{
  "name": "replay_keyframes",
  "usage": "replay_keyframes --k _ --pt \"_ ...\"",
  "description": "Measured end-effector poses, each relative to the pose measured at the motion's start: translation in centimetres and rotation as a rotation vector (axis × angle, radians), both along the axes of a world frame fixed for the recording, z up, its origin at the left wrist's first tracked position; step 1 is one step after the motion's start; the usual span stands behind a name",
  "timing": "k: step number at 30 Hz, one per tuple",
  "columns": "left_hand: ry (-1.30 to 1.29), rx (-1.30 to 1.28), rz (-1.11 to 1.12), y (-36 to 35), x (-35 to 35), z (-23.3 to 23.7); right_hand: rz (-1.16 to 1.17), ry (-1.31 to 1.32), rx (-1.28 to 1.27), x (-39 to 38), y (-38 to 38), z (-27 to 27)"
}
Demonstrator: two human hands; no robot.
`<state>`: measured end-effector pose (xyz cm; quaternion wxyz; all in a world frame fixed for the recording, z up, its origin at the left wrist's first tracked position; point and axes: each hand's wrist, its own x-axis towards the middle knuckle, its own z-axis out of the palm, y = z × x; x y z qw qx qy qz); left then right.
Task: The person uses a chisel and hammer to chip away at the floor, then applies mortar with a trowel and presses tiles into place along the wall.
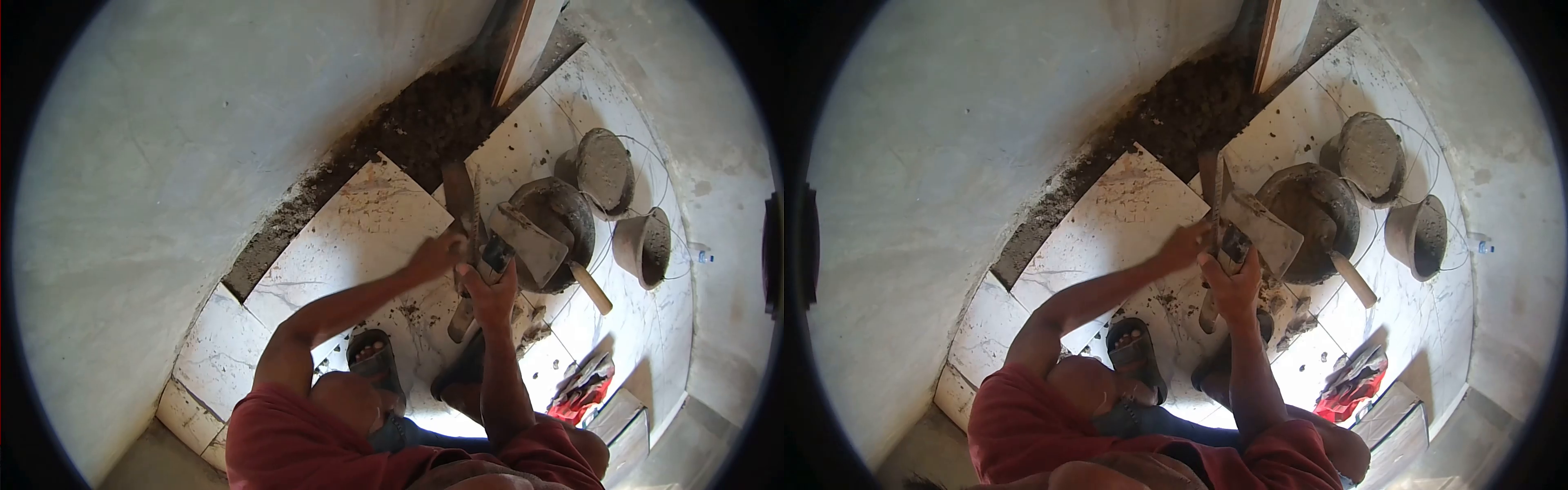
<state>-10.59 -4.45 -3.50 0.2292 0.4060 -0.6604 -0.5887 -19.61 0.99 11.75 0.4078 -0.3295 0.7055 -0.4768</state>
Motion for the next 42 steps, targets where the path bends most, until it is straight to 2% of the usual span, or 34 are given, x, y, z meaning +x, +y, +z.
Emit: replay_keyframes --k 2,4,5,7,8,12,15,18,19,20,21,23,24,26,28,30,31,33,34,36,37,39,40,42 --pt "0.002 -0.032 -0.031 1.6 -2.0 -0.6 0.061 -0.062 0.001 0.0 -0.2 0.5" --pt "0.464 0.14 -0.188 2.1 -3.0 -0.4 0.09 -0.11 -0.002 0.0 -0.4 1.0" --pt "0.468 0.136 -0.186 3.0 -3.6 0.0 0.107 -0.163 0.0 0.0 -0.5 1.2" --pt "0.95 0.554 -0.043 5.2 -4.7 1.0 0.131 -0.104 -0.028 -0.2 -0.8 0.8" --pt "1.003 0.634 -0.085 5.7 -4.8 1.4 0.157 -0.049 -0.055 -0.2 -1.1 0.8" --pt "0.842 0.719 -0.374 8.6 -4.2 2.8 0.196 -0.004 -0.005 0.9 -2.1 2.8" --pt "0.563 0.64 -0.609 10.0 -4.7 4.0 0.285 -0.12 0.081 1.3 -3.2 3.5" --pt "0.234 0.587 -0.785 10.2 -4.0 4.5 0.375 0.018 0.097 -0.2 -4.3 3.0" --pt "0.119 0.586 -0.826 10.2 -3.5 4.3 0.467 0.142 0.117 -1.0 -4.8 3.1" --pt "0.234 0.634 -0.792 10.6 -2.4 3.0 0.556 0.269 0.135 -2.0 -4.9 3.3" --pt "0.347 0.68 -0.757 11.2 -0.7 0.8 0.555 0.273 0.136 -3.4 -4.5 3.2" --pt "0.316 0.349 -0.799 11.4 2.4 -1.7 0.808 0.609 0.169 -6.4 -2.3 2.1" --pt "0.259 0.422 -0.748 11.4 4.5 -1.0 0.792 0.605 0.181 -7.7 -0.8 1.6" --pt "0.158 0.512 -0.651 12.1 7.9 -0.1 1.024 0.867 0.387 -10.3 2.7 0.7" --pt "0.12 0.537 -0.621 14.0 10.4 -0.3 1.089 0.849 0.698 -12.5 6.2 -0.6" --pt "0.183 0.463 -0.375 16.2 12.8 -0.5 1.092 0.877 0.707 -15.3 10.8 -3.0" --pt "0.184 0.459 -0.37 16.9 13.7 0.1 1.047 0.878 0.681 -16.4 12.8 -4.3" --pt "0.236 0.545 -0.097 18.1 15.7 1.9 0.967 0.862 0.655 -16.8 14.8 -5.1" --pt "0.236 0.538 -0.093 19.0 16.4 2.1 0.932 0.845 0.662 -16.6 15.6 -5.2" --pt "0.333 0.835 0.232 20.4 17.6 2.6 0.875 0.826 0.662 -16.3 16.9 -5.6" --pt "0.327 0.831 0.225 21.0 18.3 3.0 0.848 0.811 0.66 -16.2 17.6 -5.7" --pt "0.524 0.778 0.386 21.2 19.2 3.6 0.808 0.789 0.655 -15.7 18.5 -5.8" --pt "0.52 0.777 0.376 21.2 19.3 3.4 0.787 0.78 0.651 -15.5 18.9 -5.8" --pt "0.535 0.781 0.552 21.3 19.4 1.6 0.763 0.765 0.643 -15.0 19.3 -5.9"
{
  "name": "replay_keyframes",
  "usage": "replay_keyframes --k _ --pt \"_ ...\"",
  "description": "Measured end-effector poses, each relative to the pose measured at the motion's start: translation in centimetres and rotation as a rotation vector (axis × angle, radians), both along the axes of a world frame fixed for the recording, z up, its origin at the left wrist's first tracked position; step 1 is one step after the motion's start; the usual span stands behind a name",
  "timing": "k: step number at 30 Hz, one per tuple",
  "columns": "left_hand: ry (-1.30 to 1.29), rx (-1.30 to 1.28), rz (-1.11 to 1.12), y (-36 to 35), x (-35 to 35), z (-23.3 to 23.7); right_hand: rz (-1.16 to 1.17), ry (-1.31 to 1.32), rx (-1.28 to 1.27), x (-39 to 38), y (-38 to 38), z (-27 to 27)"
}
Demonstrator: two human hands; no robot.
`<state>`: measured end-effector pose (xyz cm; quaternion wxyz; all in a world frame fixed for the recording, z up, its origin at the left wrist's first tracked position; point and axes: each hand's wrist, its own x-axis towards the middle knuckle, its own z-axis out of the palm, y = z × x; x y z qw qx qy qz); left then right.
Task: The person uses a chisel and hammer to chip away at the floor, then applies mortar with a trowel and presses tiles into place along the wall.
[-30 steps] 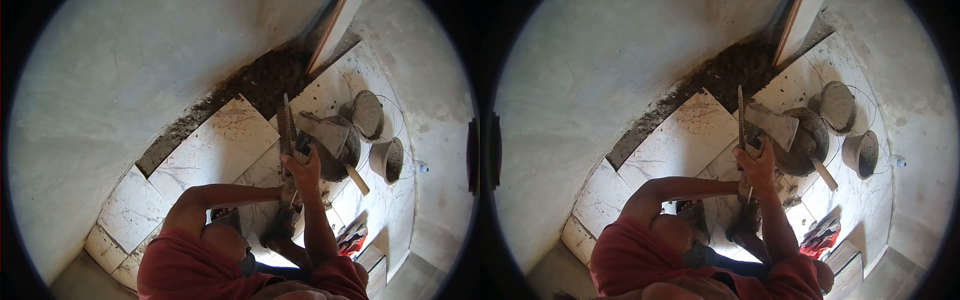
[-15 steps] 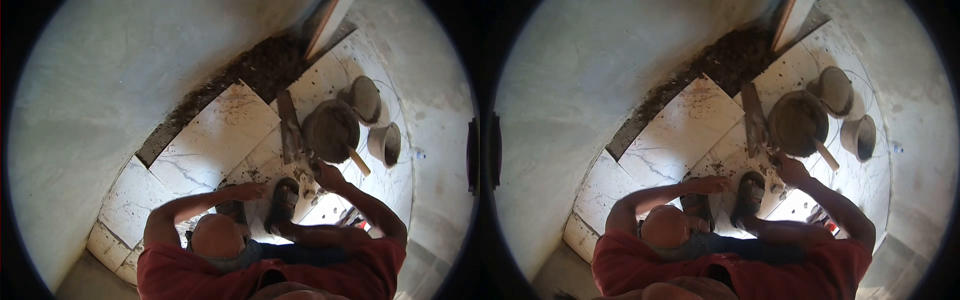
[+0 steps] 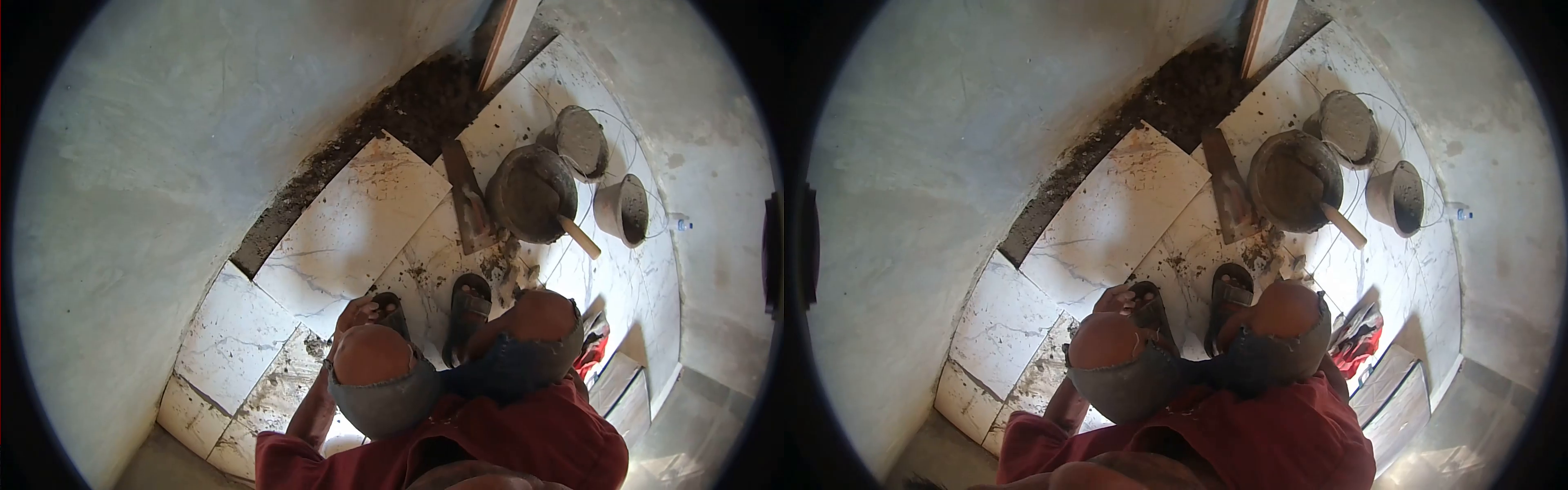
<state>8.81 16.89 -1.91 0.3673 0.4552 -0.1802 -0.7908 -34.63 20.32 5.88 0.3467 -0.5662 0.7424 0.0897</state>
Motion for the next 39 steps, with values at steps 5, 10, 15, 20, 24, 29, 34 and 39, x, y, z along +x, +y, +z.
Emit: replay_keyframes --k 5,10,15,20,24,29,34,39 --pt "-0.006 -0.222 0.036 -2.7 0.6 -2.5 -0.043 -0.014 -0.021 1.0 1.4 -0.1" --pt "-0.309 -0.247 0.139 -6.3 1.7 2.2 -0.059 -0.006 -0.022 1.6 2.3 -0.4" --pt "-0.373 -0.284 0.131 -8.1 3.9 3.1 -0.083 -0.009 -0.014 2.5 3.0 -0.4" --pt "-0.462 -0.284 0.065 -9.2 5.3 2.9 -0.081 -0.087 -0.09 2.9 0.9 -0.7" --pt "-0.627 -0.257 0.138 -7.4 6.4 1.0 0.113 -0.322 -0.412 7.4 -9.9 -2.7" --pt "-1.297 -0.227 0.25 0.1 7.3 -1.9 0.437 -0.313 -0.691 14.1 -24.1 -7.8" --pt "-1.456 0.086 0.278 8.0 6.4 -3.6 0.424 -0.158 -0.66 16.2 -30.0 -11.0" --pt "-1.147 0.168 0.471 6.6 3.9 -3.0 0.421 -0.16 -0.621 15.9 -30.8 -11.9"
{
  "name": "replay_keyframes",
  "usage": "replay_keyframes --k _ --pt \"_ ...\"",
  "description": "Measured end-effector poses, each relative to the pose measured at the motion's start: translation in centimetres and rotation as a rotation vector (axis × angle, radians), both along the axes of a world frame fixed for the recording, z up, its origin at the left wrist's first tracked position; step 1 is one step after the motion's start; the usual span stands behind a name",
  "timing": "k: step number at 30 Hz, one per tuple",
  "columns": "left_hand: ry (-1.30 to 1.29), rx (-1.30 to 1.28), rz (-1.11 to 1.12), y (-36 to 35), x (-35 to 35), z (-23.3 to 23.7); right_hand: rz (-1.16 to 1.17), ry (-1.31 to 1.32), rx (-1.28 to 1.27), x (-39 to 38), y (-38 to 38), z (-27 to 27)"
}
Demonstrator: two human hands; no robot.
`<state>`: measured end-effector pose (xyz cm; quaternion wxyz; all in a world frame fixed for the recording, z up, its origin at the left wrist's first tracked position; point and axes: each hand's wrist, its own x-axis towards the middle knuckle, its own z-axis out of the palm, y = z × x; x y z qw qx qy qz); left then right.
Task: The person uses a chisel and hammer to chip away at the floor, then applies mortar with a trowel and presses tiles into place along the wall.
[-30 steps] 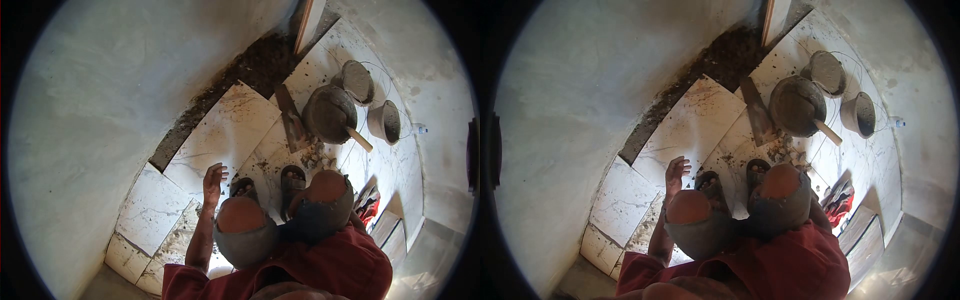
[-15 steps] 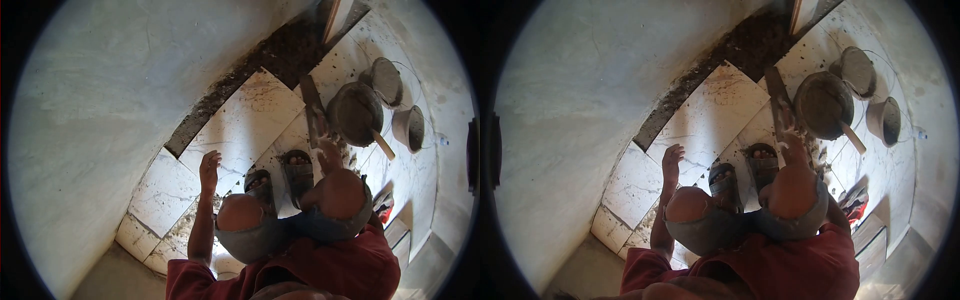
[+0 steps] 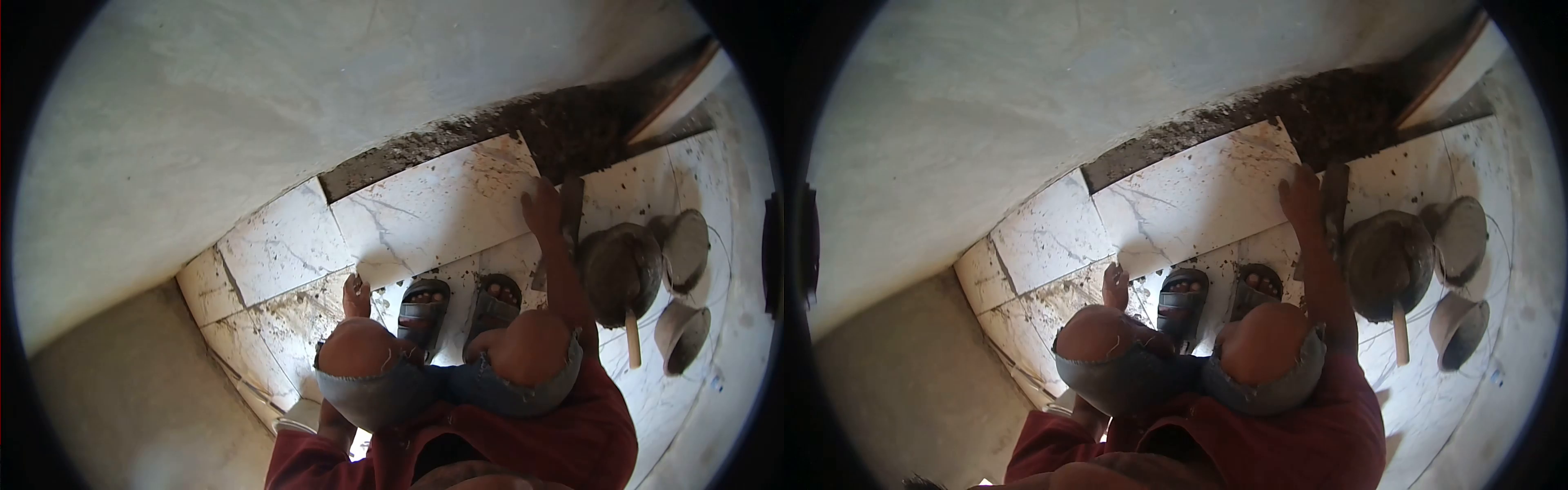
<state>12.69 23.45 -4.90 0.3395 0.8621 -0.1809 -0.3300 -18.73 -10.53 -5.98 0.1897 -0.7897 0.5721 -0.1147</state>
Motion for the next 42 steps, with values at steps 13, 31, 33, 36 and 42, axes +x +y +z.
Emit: replay_keyframes --k 13,31,33,36,42 --pt "-0.195 0.236 0.044 -3.8 1.8 -2.3 -0.059 0.005 0.076 0.6 1.9 3.6" --pt "0.177 0.212 0.103 0.8 4.9 7.0 -0.23 -0.16 0.141 -6.6 6.9 0.8" --pt "0.213 0.195 0.097 4.5 5.6 4.6 -0.398 -0.262 0.386 -5.6 8.2 2.8" --pt "0.009 -0.061 -0.097 7.9 6.3 1.1 -0.434 -0.181 0.338 -4.0 8.2 4.6" --pt "0.225 0.076 0.09 1.2 5.9 3.7 -0.347 -0.189 0.353 -2.1 2.5 2.4"
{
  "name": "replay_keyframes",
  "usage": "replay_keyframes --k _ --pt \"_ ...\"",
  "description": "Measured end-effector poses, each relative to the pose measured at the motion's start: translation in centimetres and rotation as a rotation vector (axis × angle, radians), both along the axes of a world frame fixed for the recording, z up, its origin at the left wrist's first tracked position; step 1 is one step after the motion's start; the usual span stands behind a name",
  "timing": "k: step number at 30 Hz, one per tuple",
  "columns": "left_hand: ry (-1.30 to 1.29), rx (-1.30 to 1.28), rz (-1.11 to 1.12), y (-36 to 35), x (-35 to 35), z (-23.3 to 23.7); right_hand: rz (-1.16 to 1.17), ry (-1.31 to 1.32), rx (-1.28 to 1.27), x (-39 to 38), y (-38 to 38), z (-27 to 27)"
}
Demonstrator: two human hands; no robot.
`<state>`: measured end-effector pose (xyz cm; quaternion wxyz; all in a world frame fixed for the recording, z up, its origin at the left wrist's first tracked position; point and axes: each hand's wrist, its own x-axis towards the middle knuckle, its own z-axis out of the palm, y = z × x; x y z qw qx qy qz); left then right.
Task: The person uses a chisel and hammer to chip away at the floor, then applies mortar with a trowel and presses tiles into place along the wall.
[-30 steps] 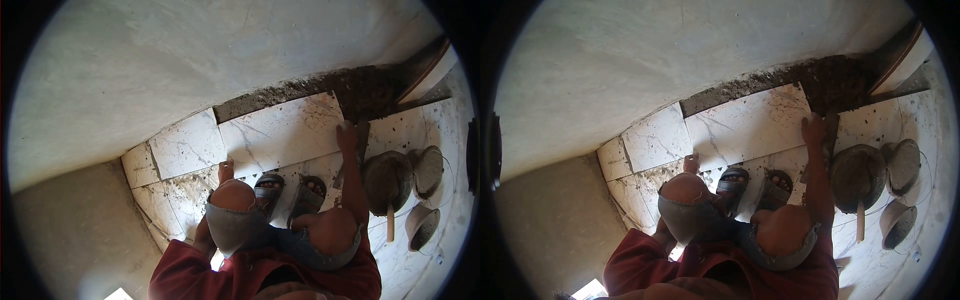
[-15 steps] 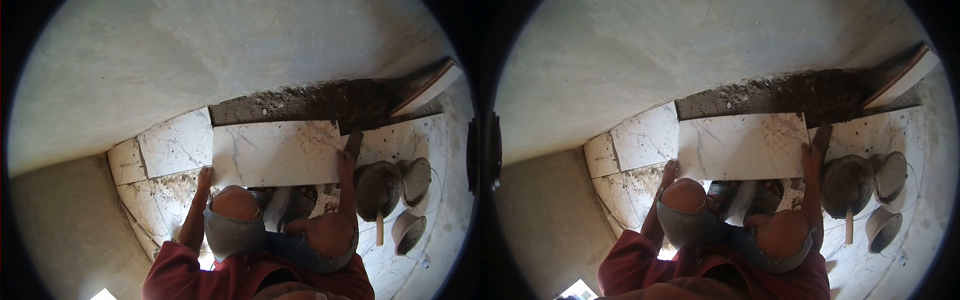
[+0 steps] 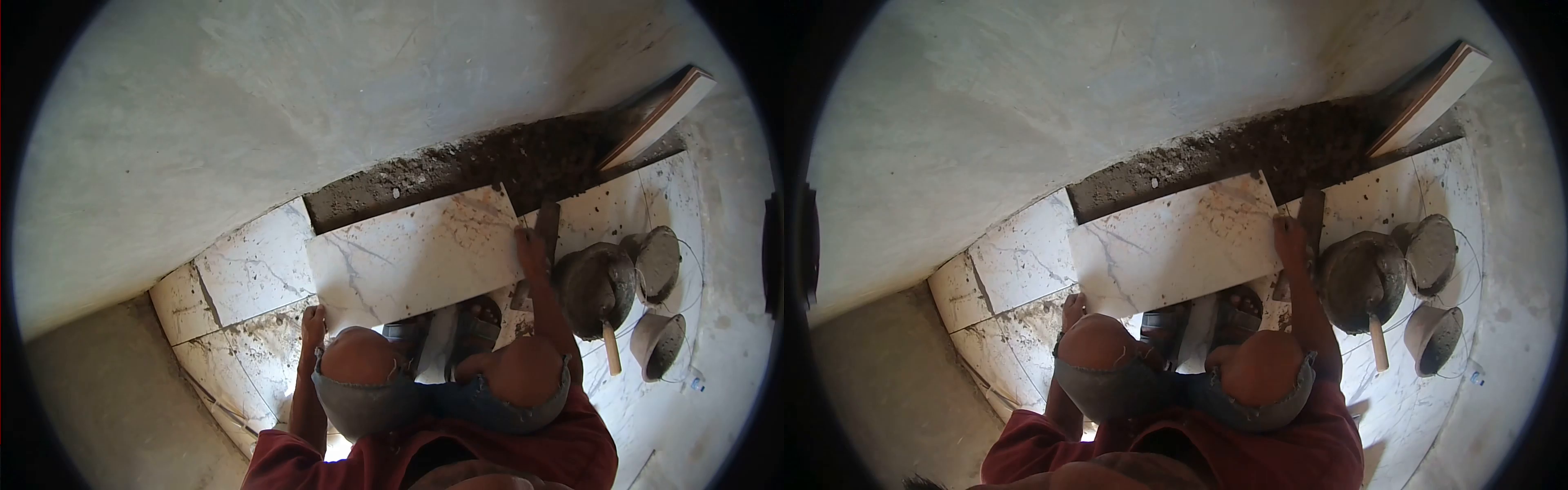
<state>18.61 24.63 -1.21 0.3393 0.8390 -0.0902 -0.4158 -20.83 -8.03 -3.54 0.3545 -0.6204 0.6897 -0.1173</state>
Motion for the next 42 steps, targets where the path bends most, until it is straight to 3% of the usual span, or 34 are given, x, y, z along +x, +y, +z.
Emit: replay_keyframes --k 4,6,10,12,17,21,27,32,34,37,40,42 --pt "0.094 -0.062 0.14 -2.8 1.0 -3.7 0.094 -0.008 -0.232 1.0 -4.4 -2.1" --pt "0.075 -0.072 0.114 -4.1 1.4 -4.6 0.137 0.167 -0.305 2.0 -6.0 -2.2" --pt "0.064 -0.121 0.104 -6.9 1.8 -4.3 0.115 0.184 -0.108 4.2 -8.4 -0.9" --pt "-0.003 -0.081 0.055 -7.3 2.3 -4.8 0.107 0.047 -0.238 3.8 -9.5 -2.9" --pt "-0.211 0.007 -0.042 -8.3 3.2 -6.6 0.156 0.017 -0.291 4.2 -11.1 -4.7" --pt "-0.21 0.095 -0.039 -8.6 3.3 -6.3 0.109 0.013 -0.214 5.1 -10.2 -2.9" --pt "-0.317 0.148 -0.061 -9.5 2.8 -4.5 0.112 -0.032 -0.336 4.9 -10.5 -5.0" --pt "-0.335 0.115 -0.042 -9.4 1.9 -4.3 0.145 0.01 -0.279 4.7 -11.0 -5.5" --pt "-0.455 0.066 -0.09 -9.0 1.6 -4.7 0.152 0.009 -0.267 4.9 -11.3 -6.1" --pt "-0.436 -0.011 -0.153 -8.2 2.2 -5.1 0.158 -0.036 -0.398 4.7 -10.4 -6.0" --pt "-0.416 0.072 -0.233 -7.2 3.5 -6.2 0.173 -0.026 -0.402 5.0 -10.9 -5.9" --pt "-0.573 -0.02 -0.374 -7.4 3.1 -4.8 0.176 -0.081 -0.422 4.8 -11.0 -6.2"
